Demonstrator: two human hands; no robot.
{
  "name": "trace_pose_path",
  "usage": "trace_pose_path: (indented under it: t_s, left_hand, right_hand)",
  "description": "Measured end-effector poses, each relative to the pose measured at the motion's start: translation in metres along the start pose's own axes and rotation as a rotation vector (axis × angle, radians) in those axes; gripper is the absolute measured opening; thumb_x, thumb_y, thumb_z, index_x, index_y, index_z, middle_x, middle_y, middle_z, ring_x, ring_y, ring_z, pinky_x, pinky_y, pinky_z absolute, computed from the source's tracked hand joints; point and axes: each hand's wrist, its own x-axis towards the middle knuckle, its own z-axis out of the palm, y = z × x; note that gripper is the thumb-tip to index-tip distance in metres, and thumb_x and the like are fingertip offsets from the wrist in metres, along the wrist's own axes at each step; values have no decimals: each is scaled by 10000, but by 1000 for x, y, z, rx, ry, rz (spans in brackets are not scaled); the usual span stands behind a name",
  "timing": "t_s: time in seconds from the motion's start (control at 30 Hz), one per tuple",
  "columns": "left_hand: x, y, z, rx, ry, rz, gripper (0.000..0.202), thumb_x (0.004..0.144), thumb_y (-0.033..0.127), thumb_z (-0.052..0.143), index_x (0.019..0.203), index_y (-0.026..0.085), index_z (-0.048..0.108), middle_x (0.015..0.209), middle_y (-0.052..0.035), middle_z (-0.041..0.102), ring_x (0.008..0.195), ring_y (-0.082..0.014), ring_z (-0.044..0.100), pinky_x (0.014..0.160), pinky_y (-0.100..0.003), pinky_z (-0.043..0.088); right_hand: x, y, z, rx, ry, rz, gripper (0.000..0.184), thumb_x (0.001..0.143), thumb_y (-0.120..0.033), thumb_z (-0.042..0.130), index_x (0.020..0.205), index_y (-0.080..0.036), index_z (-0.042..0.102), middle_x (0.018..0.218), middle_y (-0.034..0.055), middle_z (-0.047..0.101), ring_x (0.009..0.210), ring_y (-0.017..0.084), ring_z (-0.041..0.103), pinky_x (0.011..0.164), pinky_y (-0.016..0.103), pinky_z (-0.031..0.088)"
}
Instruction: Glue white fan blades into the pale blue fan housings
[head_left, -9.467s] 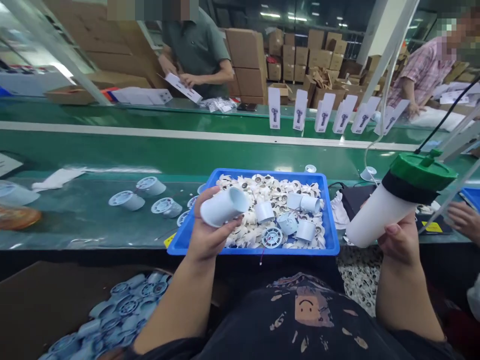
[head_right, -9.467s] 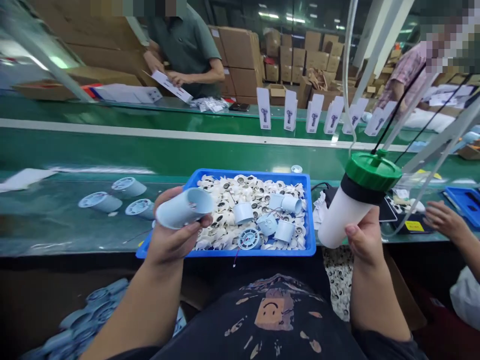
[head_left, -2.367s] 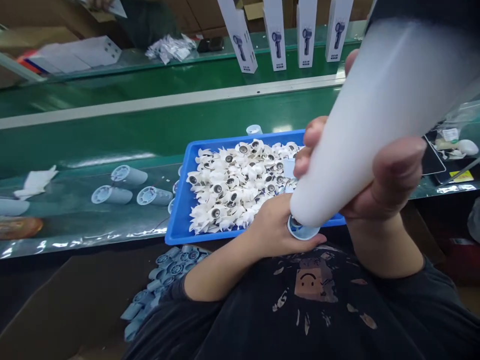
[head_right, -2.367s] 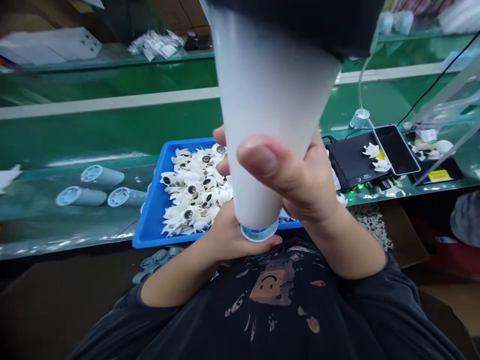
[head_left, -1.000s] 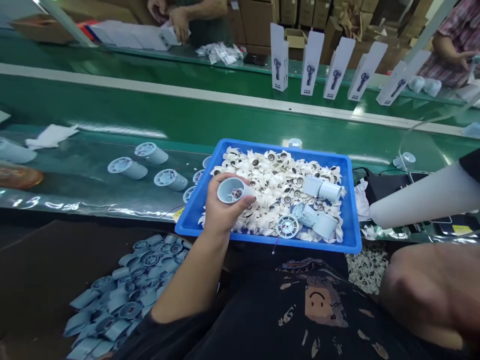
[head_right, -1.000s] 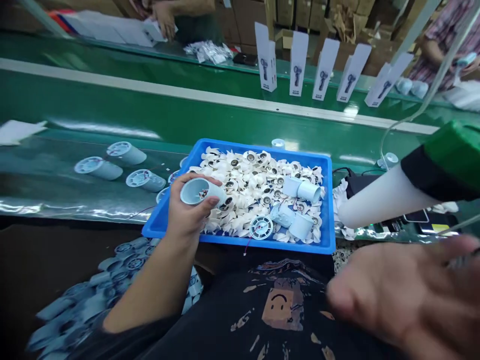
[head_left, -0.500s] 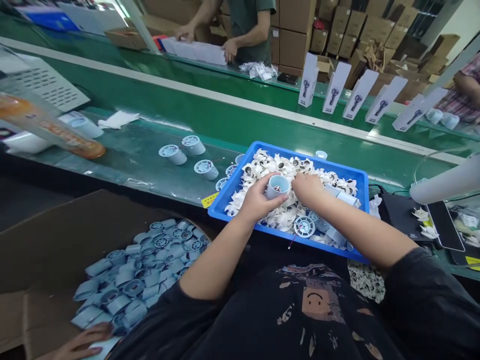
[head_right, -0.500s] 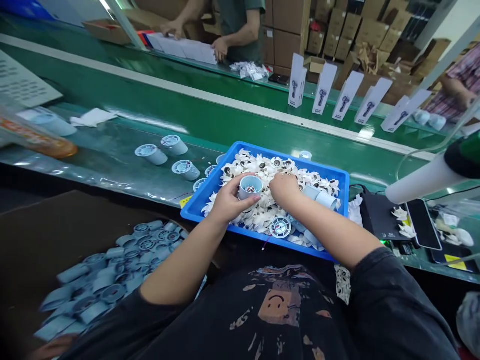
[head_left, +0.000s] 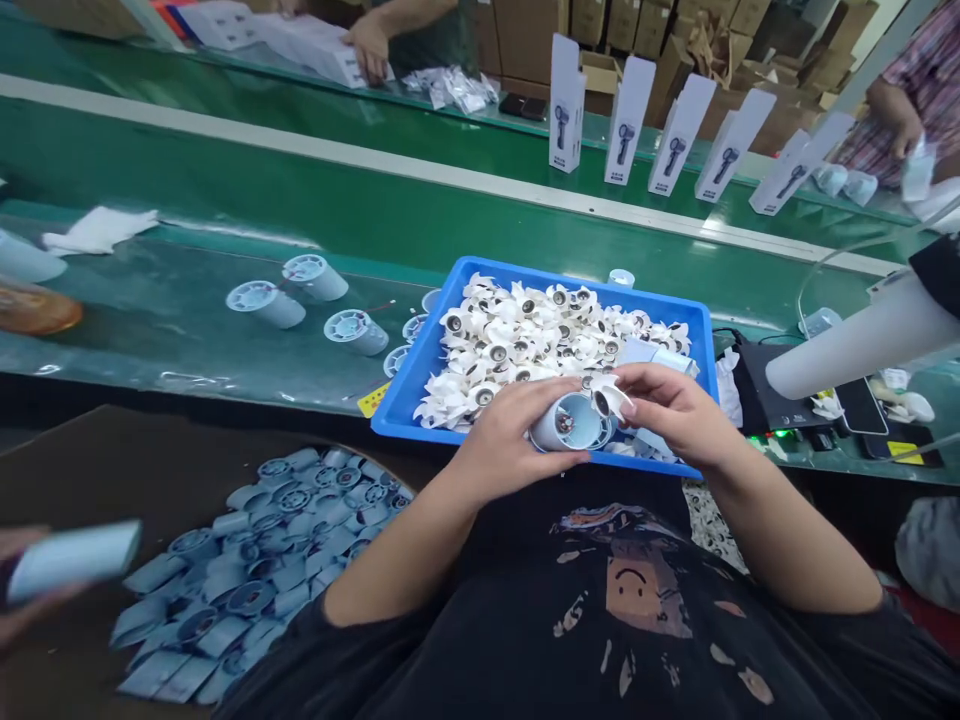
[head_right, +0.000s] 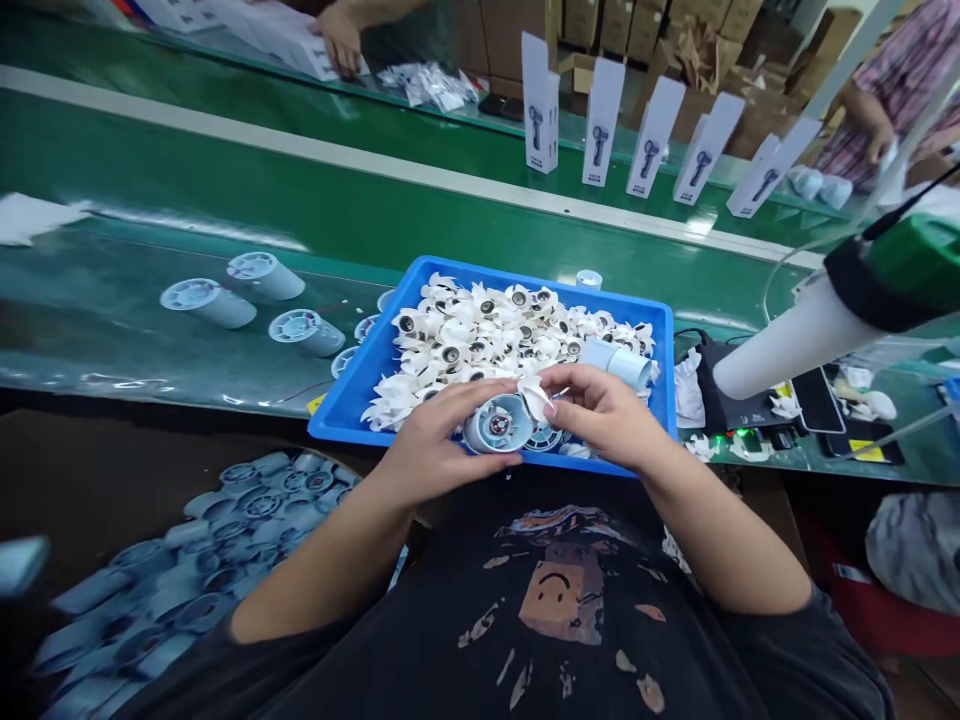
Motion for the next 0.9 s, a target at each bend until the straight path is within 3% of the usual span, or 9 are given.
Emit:
trace_pose_path:
  t_s: [0.07, 0.2, 0.27, 0.53, 0.73, 0.83, 0.9]
  left_hand:
    - [2, 10, 2, 58, -33, 57, 499, 802, 473, 745, 1206, 216, 607, 1173, -97, 723, 1063, -268, 685, 933, -404, 525]
    - [4, 19, 8, 176, -24, 178, 438, 858, 446, 684, 1194, 179, 597, 1100, -104, 748, 971, -256, 715, 882, -403, 525]
    - [4, 22, 10, 226, -11, 235, 403, 878, 411, 662, 1194, 171, 591, 1083, -108, 754, 962, -254, 724, 888, -406, 524]
    - [-2, 40, 17, 377, 169, 302, 332, 889, 276, 642, 1190, 157, 569, 1016, -112, 770, 924, -235, 742, 845, -362, 545]
    - [-2, 35, 20, 358, 172, 291, 357, 897, 333, 648, 1209, 176, 571, 1031, -98, 769, 916, -228, 741, 861, -356, 546]
    - [-1, 25, 16, 314, 154, 227, 425, 882, 428, 676, 1226, 196, 581, 1066, -96, 762, 950, -237, 732, 884, -368, 546]
    - [0, 21, 16, 300, 139, 199, 486, 861, 470, 697, 1250, 202, 581, 1092, -101, 756, 969, -243, 726, 914, -384, 541]
  right_hand:
    - [-14, -2, 5, -97, 35, -66, 231, 876, -321, 586, 1070, -198, 617, 947, 40, 663, 726, 117, 595, 671, 273, 517]
    - [-26, -17, 14, -653, 91, -218, 191, 894, -216, 604, 1049, -202, 716, 1005, 76, 644, 876, 178, 609, 777, 334, 510]
    - [-27, -21, 16, -772, 61, -236, 165, 907, -227, 620, 1010, -205, 746, 970, 77, 620, 864, 186, 596, 761, 334, 498]
    - [-21, -14, 20, -670, 33, -214, 105, 849, -221, 728, 942, -220, 776, 864, 30, 535, 787, 142, 542, 715, 281, 443]
    - [-28, -13, 13, -611, 79, -269, 89, 866, -264, 715, 917, -226, 777, 872, 32, 524, 799, 147, 537, 715, 297, 447]
    - [-40, -19, 5, -570, 136, -340, 322, 937, -355, 616, 682, -191, 723, 798, 27, 500, 746, 132, 520, 667, 283, 441]
    - [-45, -20, 6, -583, 177, -388, 376, 955, -447, 562, 739, -189, 729, 841, 48, 535, 789, 150, 540, 709, 306, 478]
